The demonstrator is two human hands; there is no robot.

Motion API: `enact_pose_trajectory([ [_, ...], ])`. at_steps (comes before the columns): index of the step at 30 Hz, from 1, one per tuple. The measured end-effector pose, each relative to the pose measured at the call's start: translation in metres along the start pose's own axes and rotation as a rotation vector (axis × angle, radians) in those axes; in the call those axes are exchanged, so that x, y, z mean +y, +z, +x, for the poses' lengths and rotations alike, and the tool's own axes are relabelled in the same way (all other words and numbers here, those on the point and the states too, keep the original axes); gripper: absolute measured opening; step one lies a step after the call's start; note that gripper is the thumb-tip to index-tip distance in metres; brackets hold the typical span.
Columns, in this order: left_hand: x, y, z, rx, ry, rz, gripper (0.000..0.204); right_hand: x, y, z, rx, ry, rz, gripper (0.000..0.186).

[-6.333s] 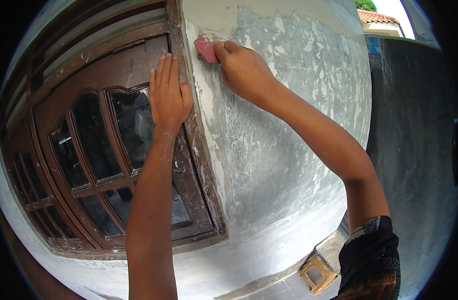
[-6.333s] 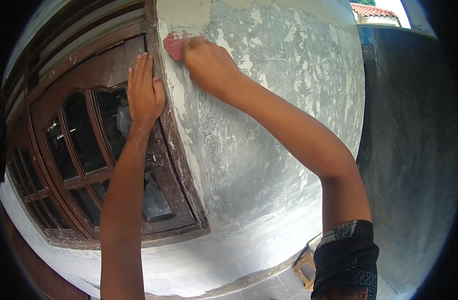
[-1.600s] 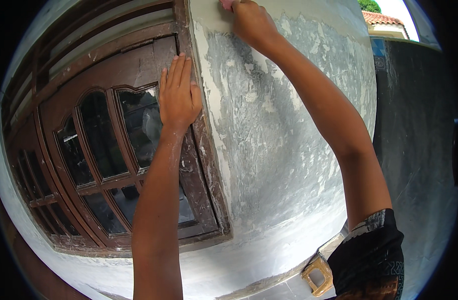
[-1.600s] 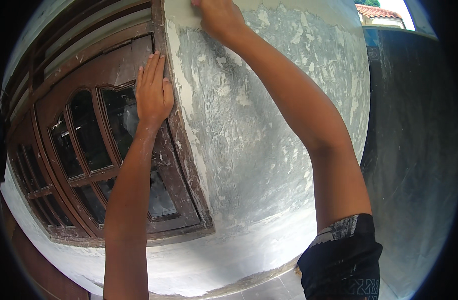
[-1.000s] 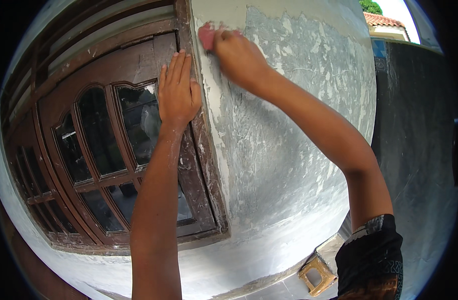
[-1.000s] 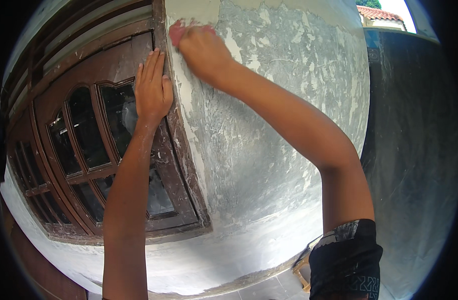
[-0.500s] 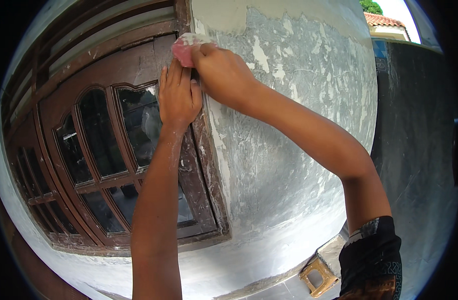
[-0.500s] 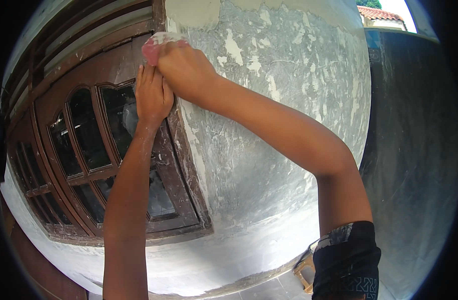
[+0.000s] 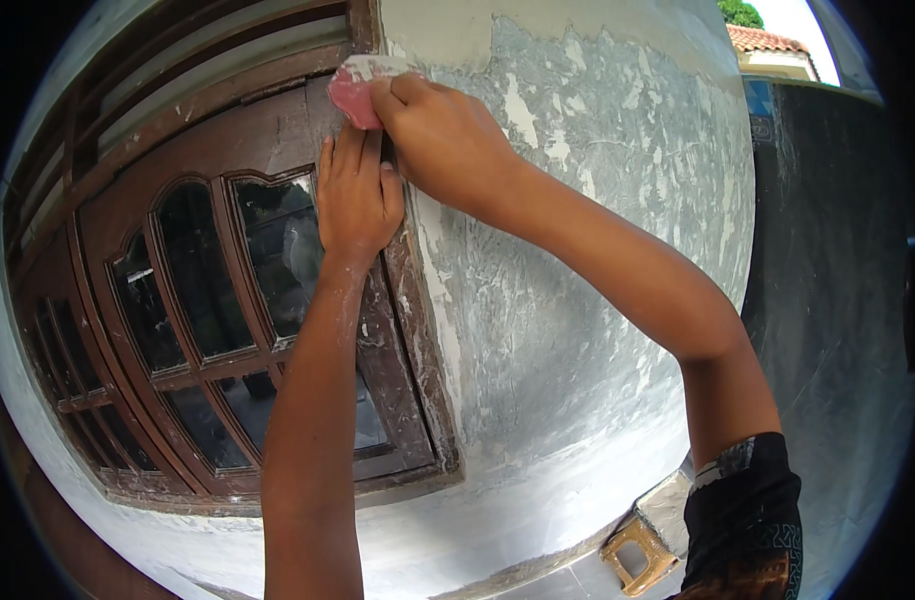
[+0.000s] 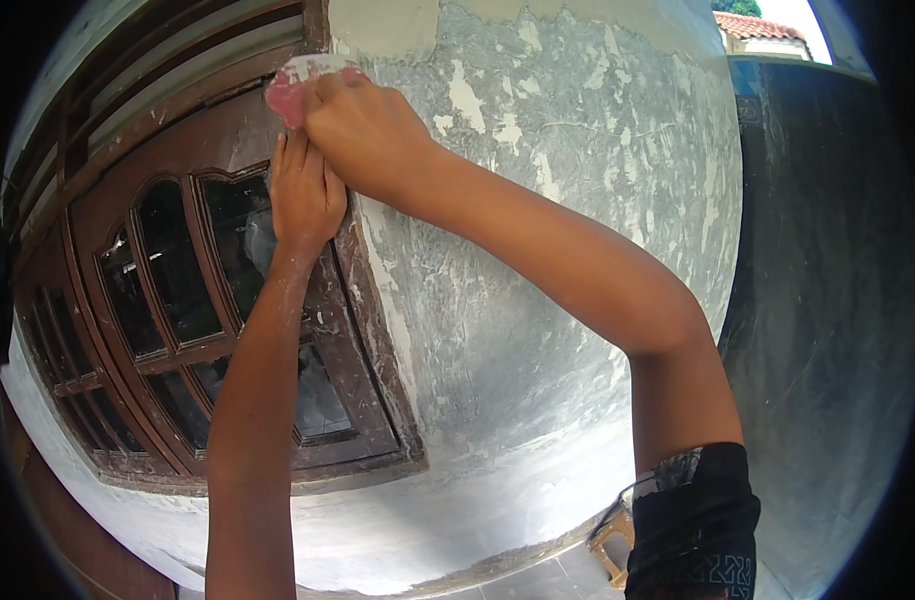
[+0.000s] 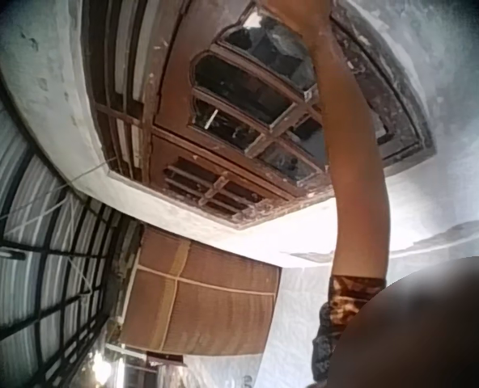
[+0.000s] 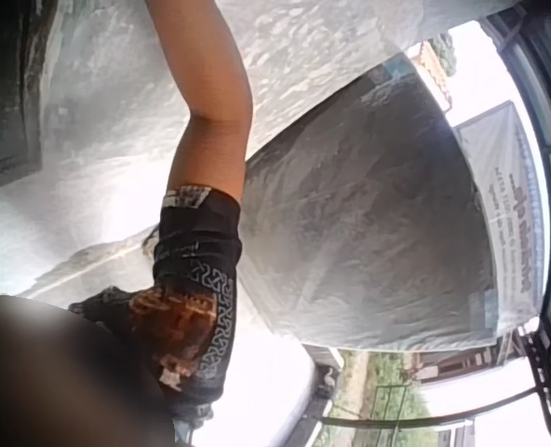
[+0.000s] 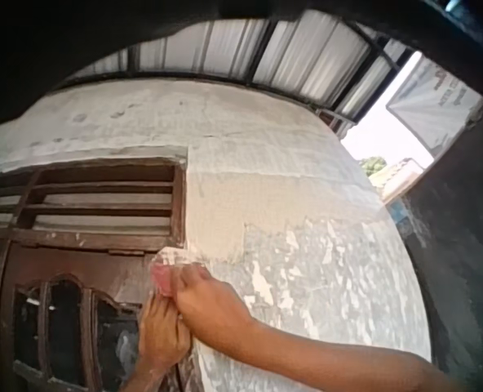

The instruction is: The person applies and smooths wall putty onto a wall and a window frame using a scraper.

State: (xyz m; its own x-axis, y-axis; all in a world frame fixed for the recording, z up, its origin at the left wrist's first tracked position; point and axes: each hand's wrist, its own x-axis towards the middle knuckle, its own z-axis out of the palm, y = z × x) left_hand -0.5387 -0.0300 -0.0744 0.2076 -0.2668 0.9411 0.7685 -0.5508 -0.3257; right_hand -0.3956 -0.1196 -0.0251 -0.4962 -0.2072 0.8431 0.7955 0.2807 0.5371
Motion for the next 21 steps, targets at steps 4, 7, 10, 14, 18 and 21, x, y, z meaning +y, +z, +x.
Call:
enact_pose_trajectory([
  [4,0.003,0.002,0.006,0.015,0.023,-0.016,0.053,0.051,-0.011,0.048,0.061,0.168,-0.064,0.019],
  [7,0.002,0.005,0.005,0.018,0.031,-0.022,0.053,0.075,-0.003,0.045,0.032,0.175,-0.111,0.023],
  [10,0.000,0.004,0.003,0.016,0.022,-0.023,0.053,0.040,0.015,0.007,-0.033,0.102,-0.112,0.029],
  [14,-0.007,0.002,-0.003,-0.019,-0.017,0.020,0.053,0.006,-0.003,0.004,0.056,0.044,0.037,0.022],
  [18,0.004,0.005,0.007,0.010,0.029,-0.018,0.054,0.101,-0.007,0.049,0.252,0.205,-0.043,0.017],
  [21,0.002,0.004,0.003,0.003,0.022,-0.008,0.054,0.121,-0.007,0.050,0.166,0.263,-0.087,0.013],
])
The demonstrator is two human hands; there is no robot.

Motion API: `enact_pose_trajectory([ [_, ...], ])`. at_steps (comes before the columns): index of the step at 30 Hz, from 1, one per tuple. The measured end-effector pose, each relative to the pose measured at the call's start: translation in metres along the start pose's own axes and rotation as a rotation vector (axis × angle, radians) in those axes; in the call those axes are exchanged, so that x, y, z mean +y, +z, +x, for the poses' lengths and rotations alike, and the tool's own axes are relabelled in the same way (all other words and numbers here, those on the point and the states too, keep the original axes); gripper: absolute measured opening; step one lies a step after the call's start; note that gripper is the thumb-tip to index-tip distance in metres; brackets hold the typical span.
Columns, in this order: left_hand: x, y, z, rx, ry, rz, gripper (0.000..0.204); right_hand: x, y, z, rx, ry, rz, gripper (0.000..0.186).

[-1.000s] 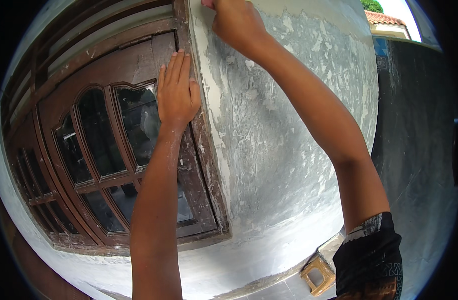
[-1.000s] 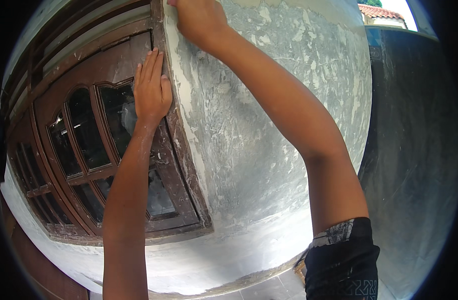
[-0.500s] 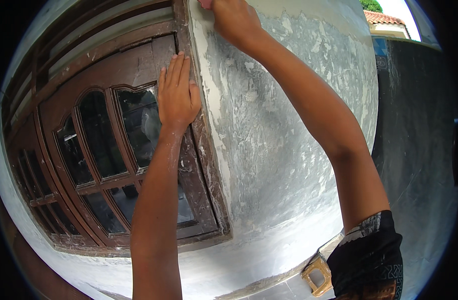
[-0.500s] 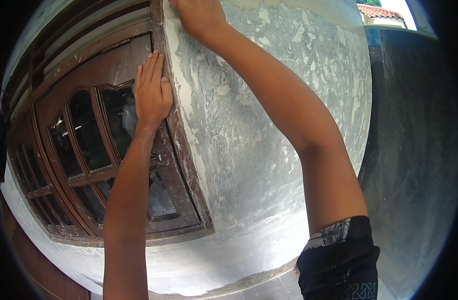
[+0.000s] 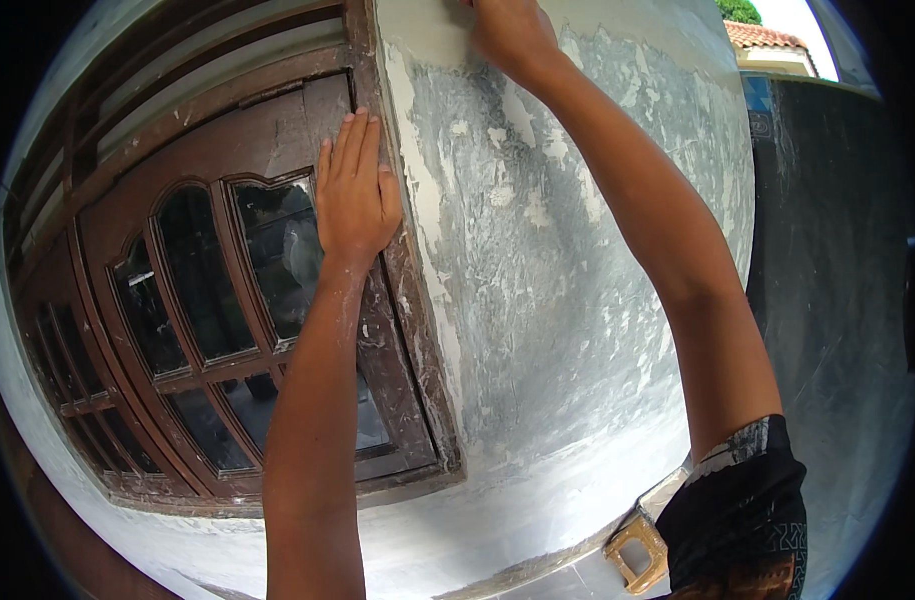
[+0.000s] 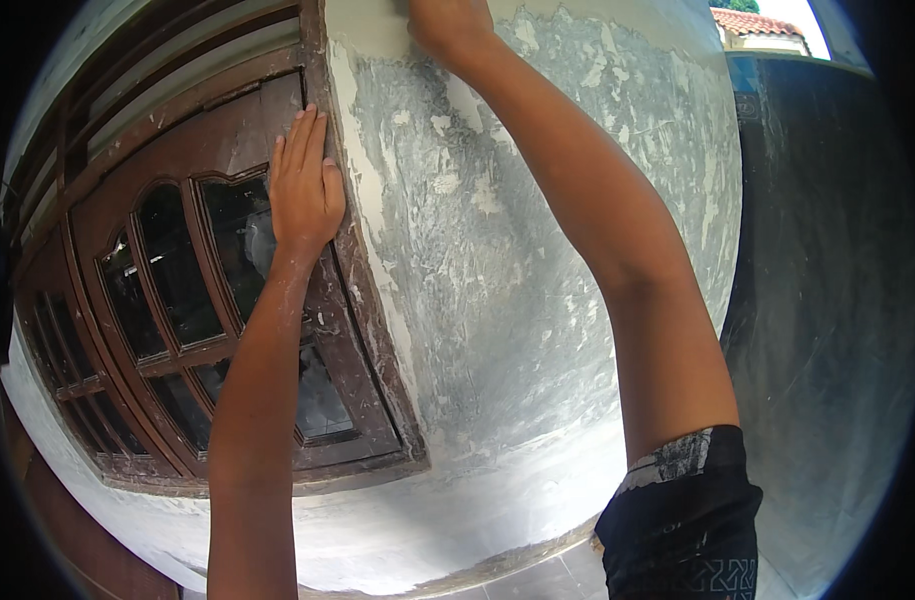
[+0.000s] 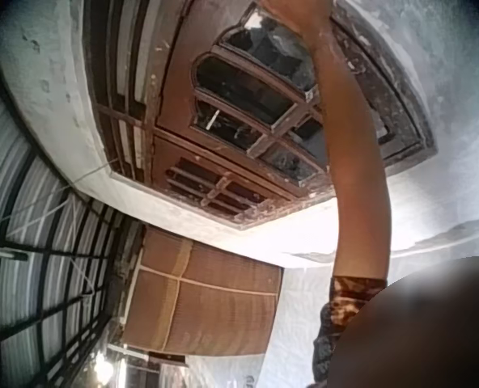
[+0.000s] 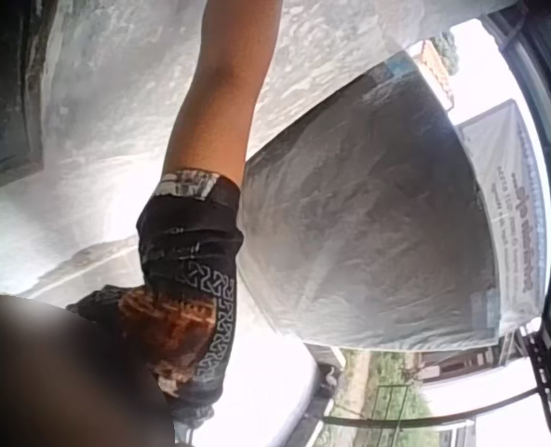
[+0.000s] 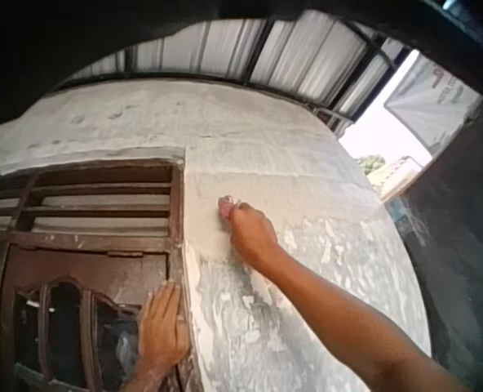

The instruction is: The person applies and smooths wall putty onto a wall and a window frame using a scraper.

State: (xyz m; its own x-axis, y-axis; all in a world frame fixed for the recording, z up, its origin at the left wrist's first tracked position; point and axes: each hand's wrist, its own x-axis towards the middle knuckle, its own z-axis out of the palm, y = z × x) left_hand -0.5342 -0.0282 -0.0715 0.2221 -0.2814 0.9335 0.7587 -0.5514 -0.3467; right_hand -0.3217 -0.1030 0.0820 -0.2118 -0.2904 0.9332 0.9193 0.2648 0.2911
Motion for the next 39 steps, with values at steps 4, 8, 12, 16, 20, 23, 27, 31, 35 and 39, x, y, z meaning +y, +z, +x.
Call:
enact_pose_trajectory([
  [4,0.001,0.002,0.001,0.002,0.002,-0.001,0.055,0.011,0.011,-0.025,-0.058,-0.004,-0.036,0.012],
  [8,-0.003,-0.003,-0.001,0.001,0.000,-0.001,0.055,-0.059,-0.005,-0.083,-0.188,-0.054,0.009,0.022],
  [12,-0.010,-0.003,-0.005,-0.076,-0.021,0.045,0.055,-0.112,-0.015,-0.103,-0.152,-0.157,0.178,0.024],
  [16,0.002,-0.001,0.002,-0.003,-0.001,0.000,0.056,-0.063,-0.019,-0.039,0.023,-0.064,0.075,0.017],
  [20,0.002,0.001,0.002,-0.005,0.001,0.008,0.054,-0.010,-0.002,-0.011,0.026,0.022,0.047,0.019],
  [23,0.002,0.000,0.001,-0.007,-0.002,0.006,0.054,-0.014,0.011,-0.041,-0.149,-0.055,-0.073,0.024],
  [27,-0.008,-0.002,-0.004,-0.032,-0.039,0.015,0.057,-0.091,-0.007,-0.097,-0.274,-0.228,0.031,0.023],
  [31,0.001,-0.002,0.001,-0.018,-0.021,0.005,0.055,-0.069,-0.032,-0.041,-0.004,-0.134,0.122,0.022],
  [35,0.003,0.000,0.002,-0.002,-0.001,-0.003,0.053,-0.021,0.005,-0.005,-0.020,-0.032,0.056,0.029],
  [39,-0.002,-0.005,-0.001,-0.020,-0.020,0.001,0.053,-0.059,0.004,-0.044,-0.218,-0.144,-0.033,0.023],
])
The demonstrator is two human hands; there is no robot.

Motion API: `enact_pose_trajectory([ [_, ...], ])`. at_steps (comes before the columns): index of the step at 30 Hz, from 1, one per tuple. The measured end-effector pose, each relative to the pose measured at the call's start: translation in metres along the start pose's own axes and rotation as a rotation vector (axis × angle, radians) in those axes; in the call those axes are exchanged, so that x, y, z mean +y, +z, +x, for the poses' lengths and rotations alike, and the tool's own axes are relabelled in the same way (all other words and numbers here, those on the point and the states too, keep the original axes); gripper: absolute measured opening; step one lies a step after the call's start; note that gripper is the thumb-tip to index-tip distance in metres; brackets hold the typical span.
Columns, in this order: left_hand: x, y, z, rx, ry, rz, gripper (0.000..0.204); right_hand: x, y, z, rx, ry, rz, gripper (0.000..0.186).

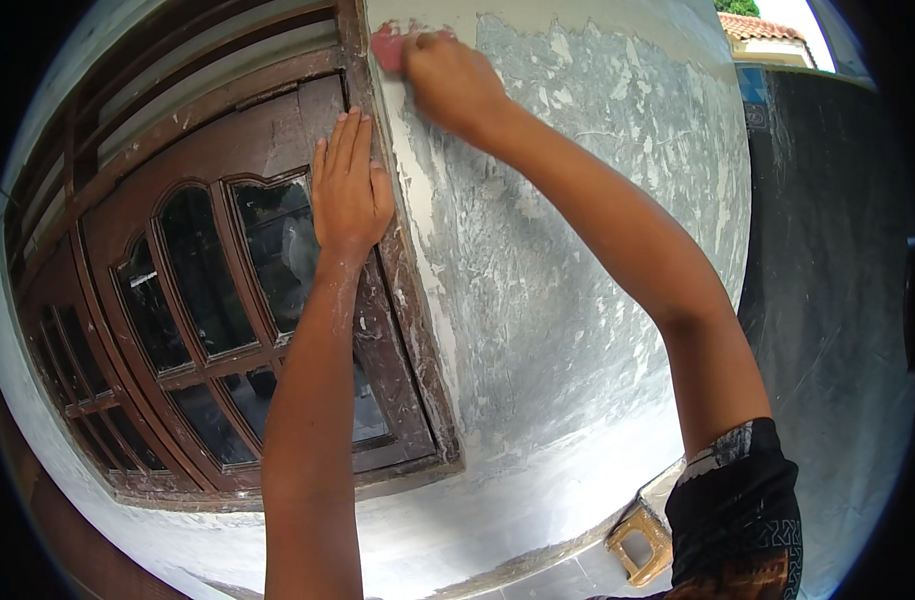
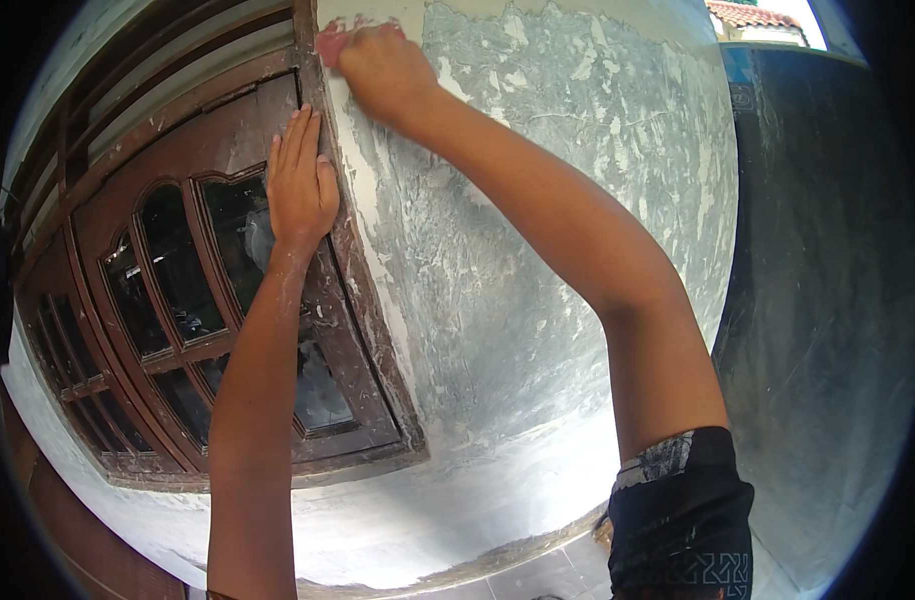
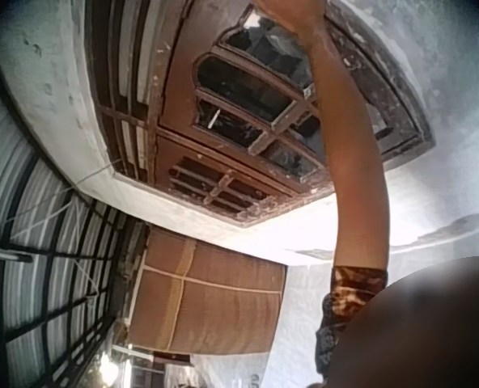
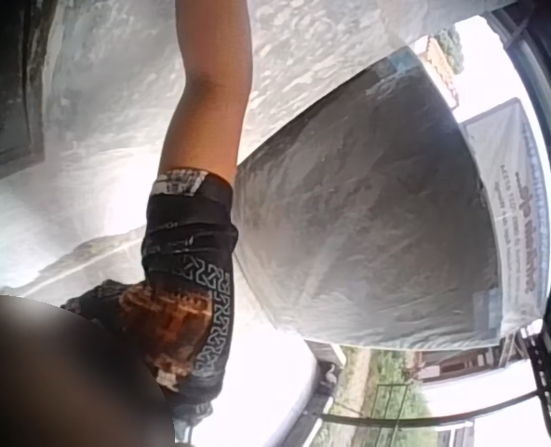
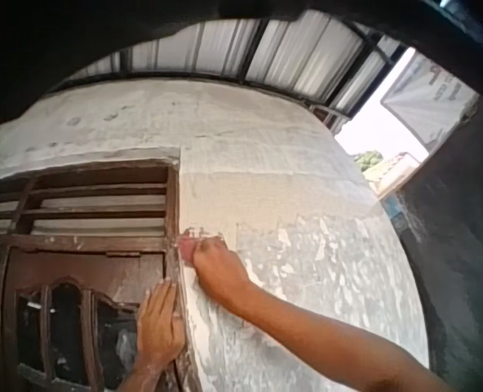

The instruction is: The person applies and smooths wall putty onto a wall and a window frame using a scraper.

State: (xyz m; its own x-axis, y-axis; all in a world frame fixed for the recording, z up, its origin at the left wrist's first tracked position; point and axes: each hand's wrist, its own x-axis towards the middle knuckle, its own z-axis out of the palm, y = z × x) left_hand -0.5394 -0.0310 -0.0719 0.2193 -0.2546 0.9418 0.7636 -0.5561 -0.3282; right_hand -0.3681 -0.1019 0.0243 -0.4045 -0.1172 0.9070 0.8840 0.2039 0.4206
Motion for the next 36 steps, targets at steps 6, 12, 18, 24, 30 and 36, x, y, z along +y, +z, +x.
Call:
enact_pose_trajectory([
  [6,-0.002,-0.002,-0.001,0.052,0.072,-0.184,0.050,-0.086,-0.045,-0.080,0.014,0.018,0.603,0.016],
  [12,0.007,-0.006,-0.018,0.093,-0.145,-0.332,0.046,-0.038,-0.108,-0.144,-0.337,0.745,1.199,0.016],
  [18,0.066,-0.014,-0.044,0.109,-0.411,-0.392,0.046,0.037,-0.161,-0.237,-0.313,1.051,1.353,0.020],
  [24,0.177,0.014,-0.065,0.022,-0.425,-0.519,0.051,0.098,-0.204,-0.340,-0.345,1.273,1.411,0.020],
  [30,0.308,0.074,-0.087,-0.037,-0.381,-0.599,0.055,0.156,-0.237,-0.442,-0.313,1.469,1.365,0.021],
  [36,0.423,0.134,-0.152,-0.298,-0.361,-0.693,0.055,0.180,-0.264,-0.567,-0.343,1.756,1.374,0.020],
])
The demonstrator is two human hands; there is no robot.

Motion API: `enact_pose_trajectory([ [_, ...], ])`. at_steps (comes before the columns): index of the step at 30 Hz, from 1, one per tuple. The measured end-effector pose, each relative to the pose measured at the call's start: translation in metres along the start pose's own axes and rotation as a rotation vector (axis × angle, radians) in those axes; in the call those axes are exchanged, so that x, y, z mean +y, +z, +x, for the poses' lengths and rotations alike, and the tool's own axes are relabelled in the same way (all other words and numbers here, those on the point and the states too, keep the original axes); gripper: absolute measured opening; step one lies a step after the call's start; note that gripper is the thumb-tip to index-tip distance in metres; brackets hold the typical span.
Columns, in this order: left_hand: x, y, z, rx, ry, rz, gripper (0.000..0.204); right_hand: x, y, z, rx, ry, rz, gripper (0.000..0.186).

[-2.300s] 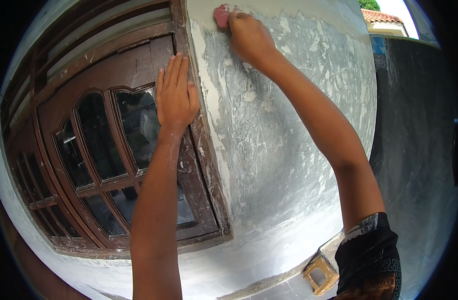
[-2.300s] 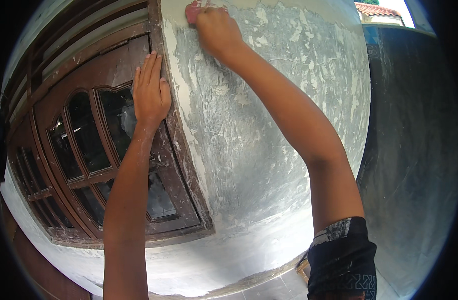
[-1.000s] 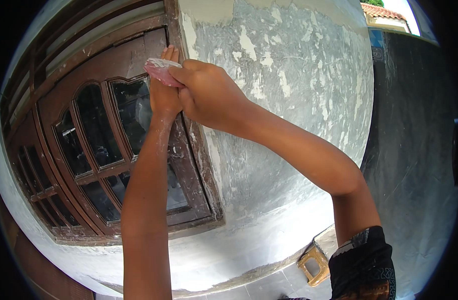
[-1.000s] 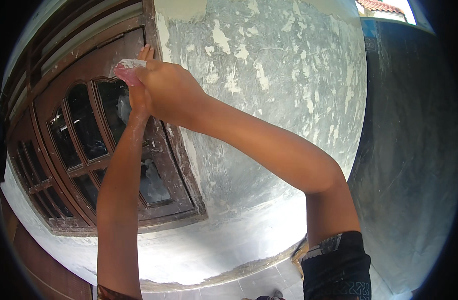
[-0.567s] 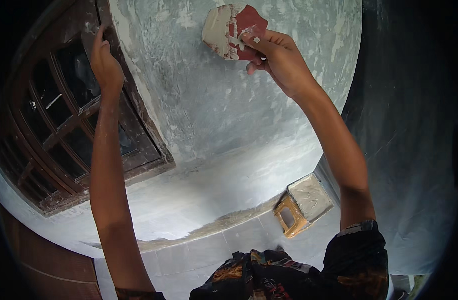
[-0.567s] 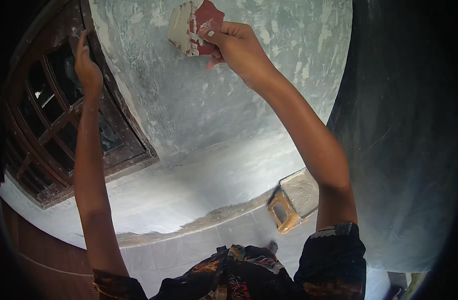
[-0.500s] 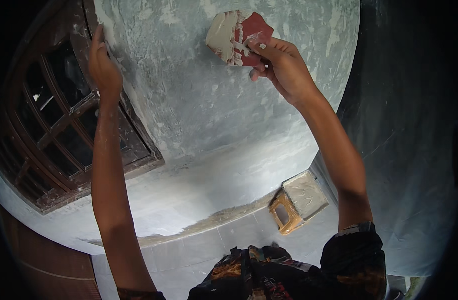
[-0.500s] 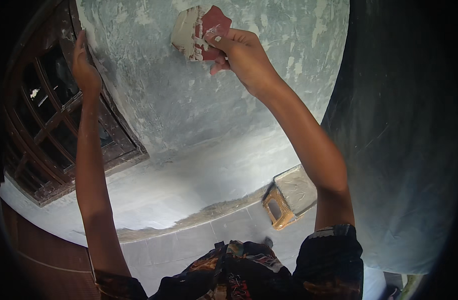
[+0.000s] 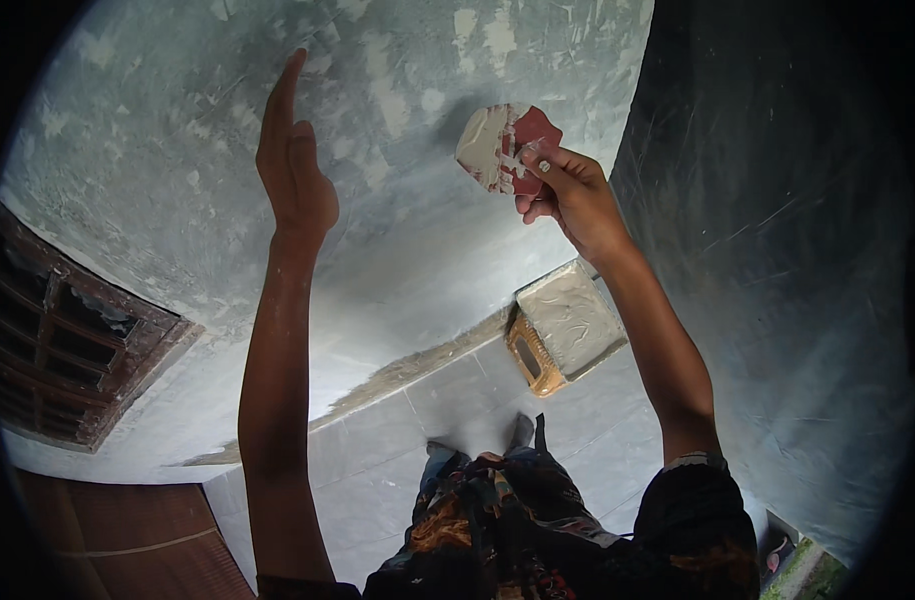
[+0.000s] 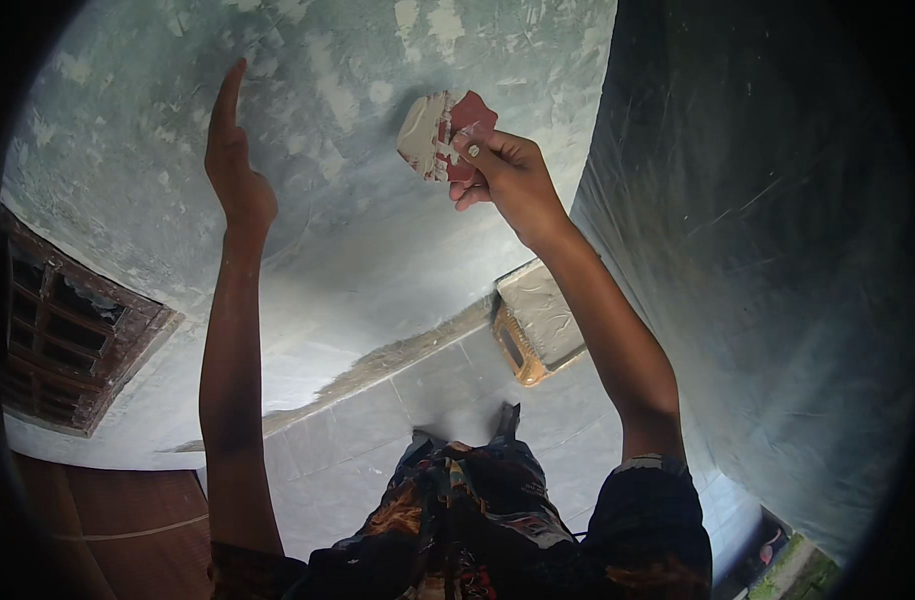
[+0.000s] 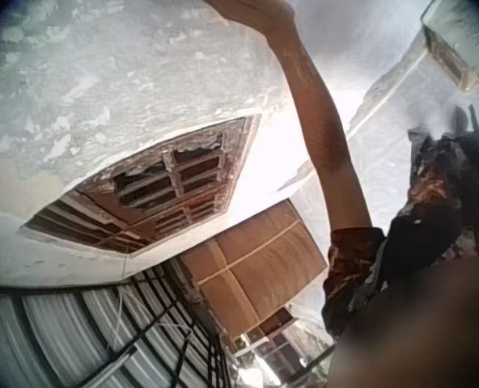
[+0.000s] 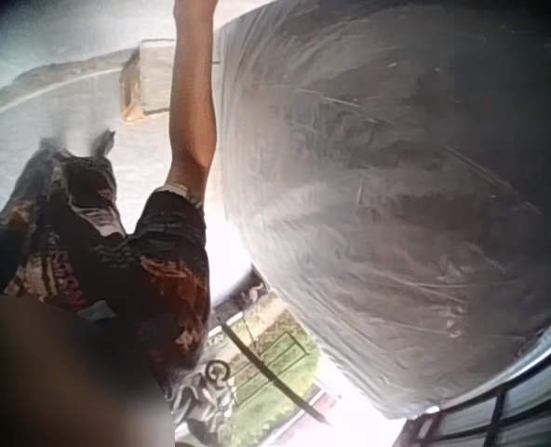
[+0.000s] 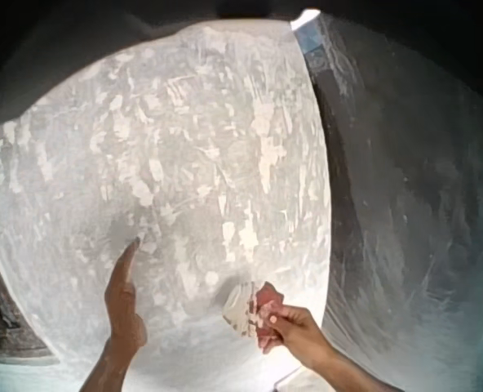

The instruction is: The person applies and smooths wall putty onto a wall and a window frame using a scraper.

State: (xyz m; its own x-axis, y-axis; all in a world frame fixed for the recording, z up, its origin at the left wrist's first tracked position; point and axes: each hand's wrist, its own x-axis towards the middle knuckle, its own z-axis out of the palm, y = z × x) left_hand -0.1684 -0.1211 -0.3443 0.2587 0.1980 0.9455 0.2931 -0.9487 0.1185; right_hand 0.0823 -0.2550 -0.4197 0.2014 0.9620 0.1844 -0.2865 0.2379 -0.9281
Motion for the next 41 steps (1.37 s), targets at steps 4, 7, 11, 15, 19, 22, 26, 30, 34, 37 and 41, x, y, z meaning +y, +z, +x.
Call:
enact_pose_trajectory([
  [4,0.008,0.069,-0.060,-0.222,-0.094,-0.138,0.054,0.069,-0.060,-0.017,0.152,0.127,0.043,0.017],
  [7,0.019,0.119,-0.112,-0.355,-0.145,-0.254,0.054,0.119,-0.101,-0.033,0.265,0.242,-0.023,0.017],
  [11,0.031,0.175,-0.193,-0.595,-0.305,-0.349,0.056,0.195,-0.146,-0.060,0.415,0.401,0.032,0.019],
  [15,0.025,0.212,-0.271,-0.761,-0.424,-0.380,0.052,0.263,-0.175,-0.083,0.511,0.538,0.004,0.022],
  [19,0.024,0.239,-0.341,-0.913,-0.558,-0.370,0.049,0.348,-0.210,-0.109,0.604,0.591,0.000,0.021],
  [22,0.024,0.245,-0.386,-0.983,-0.664,-0.391,0.049,0.398,-0.217,-0.125,0.616,0.736,-0.355,0.022],
  [26,0.027,0.237,-0.432,-1.049,-0.769,-0.410,0.051,0.466,-0.217,-0.138,0.489,0.775,-1.024,0.027],
  [30,0.026,0.212,-0.463,-1.140,-0.808,-0.388,0.053,0.502,-0.201,-0.141,0.405,0.823,-1.139,0.031],
  [34,0.026,0.192,-0.486,-1.187,-0.844,-0.381,0.054,0.539,-0.195,-0.159,0.298,0.938,-1.264,0.030],
  [37,0.017,0.175,-0.494,-1.202,-0.871,-0.347,0.054,0.551,-0.171,-0.168,0.329,0.793,-1.464,0.022],
  [41,0.015,0.170,-0.497,-1.196,-0.876,-0.330,0.055,0.563,-0.165,-0.187,0.285,0.628,-1.501,0.037],
])
